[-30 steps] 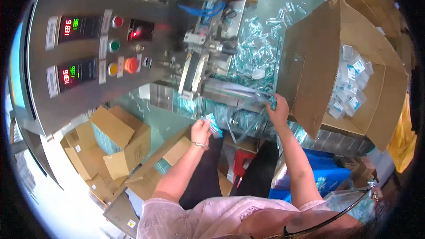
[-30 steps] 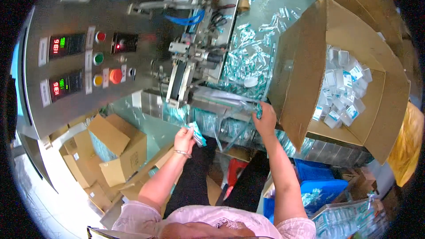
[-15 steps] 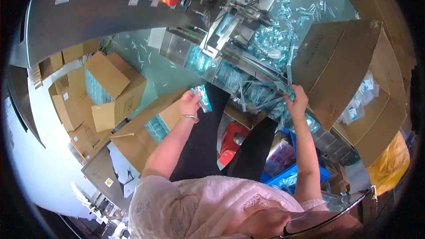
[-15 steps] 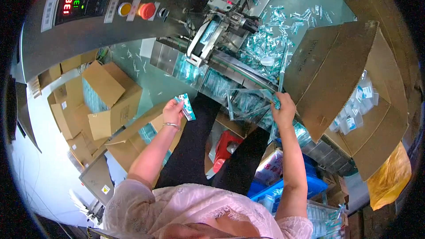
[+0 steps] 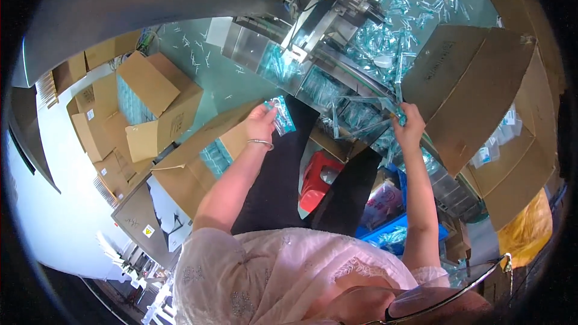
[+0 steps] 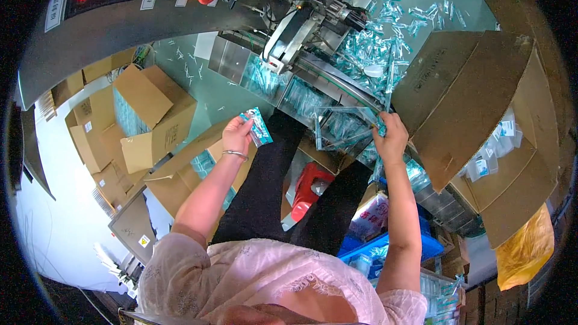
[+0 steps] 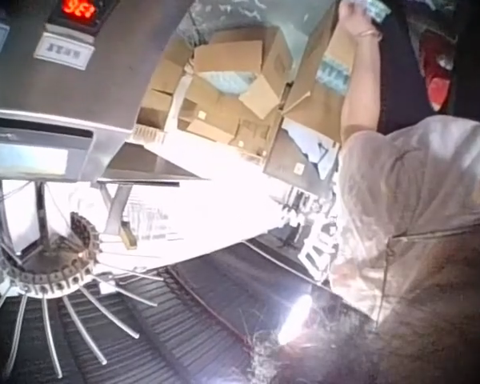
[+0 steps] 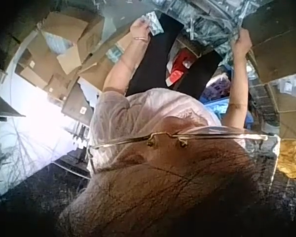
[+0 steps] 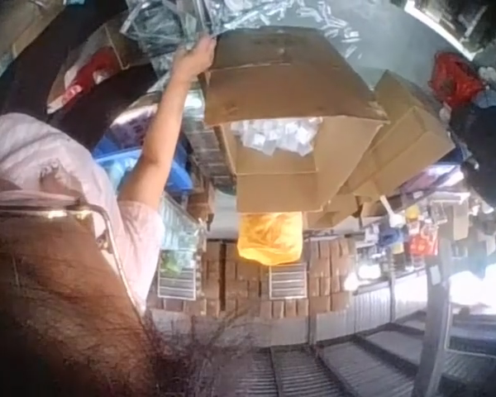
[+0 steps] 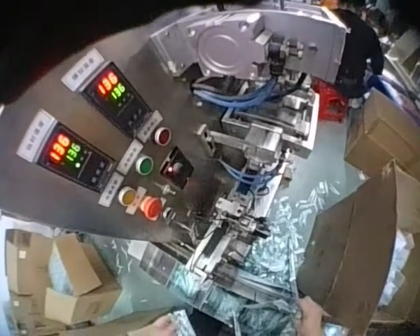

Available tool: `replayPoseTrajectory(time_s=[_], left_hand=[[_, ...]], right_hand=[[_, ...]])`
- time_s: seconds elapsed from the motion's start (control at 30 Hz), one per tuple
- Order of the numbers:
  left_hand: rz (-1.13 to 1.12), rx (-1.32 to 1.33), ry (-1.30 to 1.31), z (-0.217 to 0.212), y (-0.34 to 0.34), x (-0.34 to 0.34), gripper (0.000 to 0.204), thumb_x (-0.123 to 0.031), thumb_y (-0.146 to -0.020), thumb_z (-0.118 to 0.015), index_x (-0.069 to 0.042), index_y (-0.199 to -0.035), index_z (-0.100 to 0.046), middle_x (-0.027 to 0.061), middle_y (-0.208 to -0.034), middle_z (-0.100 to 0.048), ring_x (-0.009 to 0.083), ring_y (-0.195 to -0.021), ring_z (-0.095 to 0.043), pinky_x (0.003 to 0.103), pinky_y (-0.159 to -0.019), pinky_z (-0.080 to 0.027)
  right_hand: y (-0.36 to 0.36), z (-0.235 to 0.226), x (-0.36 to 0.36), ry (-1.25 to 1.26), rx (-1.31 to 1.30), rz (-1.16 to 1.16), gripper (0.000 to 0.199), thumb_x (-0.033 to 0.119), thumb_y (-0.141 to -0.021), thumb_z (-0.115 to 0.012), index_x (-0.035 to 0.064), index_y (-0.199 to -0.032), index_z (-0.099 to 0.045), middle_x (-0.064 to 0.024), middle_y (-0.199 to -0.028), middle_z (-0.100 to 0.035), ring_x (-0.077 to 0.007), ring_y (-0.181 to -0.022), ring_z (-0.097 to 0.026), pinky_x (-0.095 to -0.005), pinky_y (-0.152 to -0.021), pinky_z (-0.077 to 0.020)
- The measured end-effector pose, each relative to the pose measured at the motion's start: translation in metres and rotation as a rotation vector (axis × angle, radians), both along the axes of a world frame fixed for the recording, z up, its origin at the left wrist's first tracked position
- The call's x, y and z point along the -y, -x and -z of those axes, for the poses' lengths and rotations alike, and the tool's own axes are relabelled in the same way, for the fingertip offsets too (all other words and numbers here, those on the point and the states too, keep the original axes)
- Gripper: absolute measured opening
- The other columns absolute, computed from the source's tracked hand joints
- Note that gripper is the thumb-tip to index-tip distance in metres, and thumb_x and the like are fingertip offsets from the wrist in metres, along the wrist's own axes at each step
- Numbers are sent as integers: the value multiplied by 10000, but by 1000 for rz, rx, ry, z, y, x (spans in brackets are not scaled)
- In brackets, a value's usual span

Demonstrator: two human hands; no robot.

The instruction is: Operates a packaging machine to bag small items and places them into cardboard boxes.

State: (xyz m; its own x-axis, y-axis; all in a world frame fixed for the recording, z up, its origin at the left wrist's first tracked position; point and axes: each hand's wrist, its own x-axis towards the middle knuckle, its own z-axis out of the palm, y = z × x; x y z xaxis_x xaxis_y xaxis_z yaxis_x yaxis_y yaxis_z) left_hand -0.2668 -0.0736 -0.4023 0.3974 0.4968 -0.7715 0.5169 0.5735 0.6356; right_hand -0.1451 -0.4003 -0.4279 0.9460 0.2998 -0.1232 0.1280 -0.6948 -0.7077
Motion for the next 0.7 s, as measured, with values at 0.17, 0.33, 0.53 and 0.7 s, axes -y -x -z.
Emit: replayPoseTrajectory(time_s=[0.17, 0.33, 0.53, 0.7], left_hand=[[21, -41, -1, -3, -11, 13, 148, 33, -756, -541, -24, -891, -558, 42, -819, -580, 113, -704, -554, 240, -605, -466], [219, 103, 107, -5, -23, 75, 140, -11, -762, -543, -50, -895, -547, 26, -836, -574, 114, -723, -553, 243, -618, -466], [261, 31, 354, -37, -35, 177, 196, 3, -784, -468, -16, -961, -551, 44, -900, -568, 123, -792, -535, 250, -724, -420], [440, 143, 486, -84, -24, 203, 256, -84, -831, -434, -16, -1057, -532, 77, -1006, -533, 147, -923, -507, 270, -803, -395]], right_hand=[[0, -13, -1, 14, 0, 14, 323, -32, -559, -571, 29, -872, -520, -132, -759, -497, -301, -721, -526, -321, -643, -426], [28, -41, -38, -306, -221, 299, 237, 31, -626, -577, 23, -857, -523, -83, -806, -553, -168, -806, -526, -277, -744, -397], [74, -81, -60, -463, -192, 422, 419, 109, -599, -651, 42, -971, -471, -111, -963, -516, -240, -935, -493, -312, -833, -370], [87, -108, -14, -396, -380, 406, 508, 96, -577, -652, 43, -1039, -447, -123, -1002, -530, -228, -948, -514, -315, -842, -375]])
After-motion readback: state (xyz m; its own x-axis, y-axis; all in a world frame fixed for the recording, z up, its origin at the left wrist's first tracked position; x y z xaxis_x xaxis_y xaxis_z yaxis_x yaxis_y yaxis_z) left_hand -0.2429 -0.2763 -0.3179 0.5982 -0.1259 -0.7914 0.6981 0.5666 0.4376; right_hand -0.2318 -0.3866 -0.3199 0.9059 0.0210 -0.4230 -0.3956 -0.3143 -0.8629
